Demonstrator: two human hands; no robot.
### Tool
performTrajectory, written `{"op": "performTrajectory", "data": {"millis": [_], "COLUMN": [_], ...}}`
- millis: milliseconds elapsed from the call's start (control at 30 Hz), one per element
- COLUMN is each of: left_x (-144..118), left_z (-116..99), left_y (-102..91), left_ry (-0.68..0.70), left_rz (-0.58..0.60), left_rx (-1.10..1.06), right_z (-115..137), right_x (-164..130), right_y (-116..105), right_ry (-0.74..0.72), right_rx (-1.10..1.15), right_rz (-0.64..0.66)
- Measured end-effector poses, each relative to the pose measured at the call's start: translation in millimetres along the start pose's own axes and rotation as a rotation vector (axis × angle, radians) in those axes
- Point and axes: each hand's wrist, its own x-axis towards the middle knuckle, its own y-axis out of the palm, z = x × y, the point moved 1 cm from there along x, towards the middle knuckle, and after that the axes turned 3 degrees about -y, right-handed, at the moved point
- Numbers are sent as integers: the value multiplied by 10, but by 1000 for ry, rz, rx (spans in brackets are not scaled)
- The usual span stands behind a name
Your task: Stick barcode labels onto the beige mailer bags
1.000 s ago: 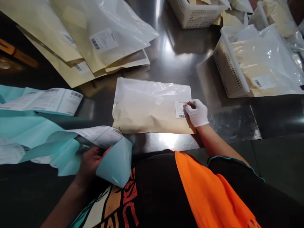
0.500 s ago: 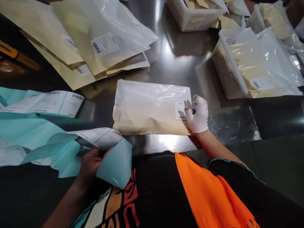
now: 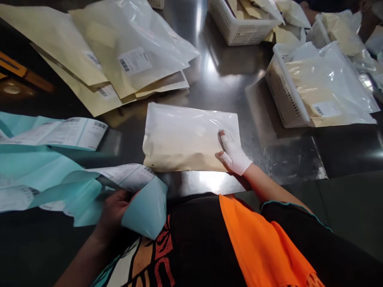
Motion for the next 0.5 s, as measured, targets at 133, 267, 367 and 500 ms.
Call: {"op": "performTrajectory", "data": {"millis": [133,267,367,500], "left_x": [-66,-3,68,77], "left_z": [56,170,220,122], "left_y": [37,15,-17,50], "left_ry": [-31,-108,-101,-102], "left_rz": [-48,3,25,134], "left_rx": [-102,-137,-101,-180], "right_z": [-243,-368,-247,30], "right_x": [33,50,29,-30], "right_y": [-30,-119,-198,-152], "right_ry": [104,233,193,-89], "right_rx": [31,-46,-159,-224], "right_rz": [-46,-88,-166,-82]}}
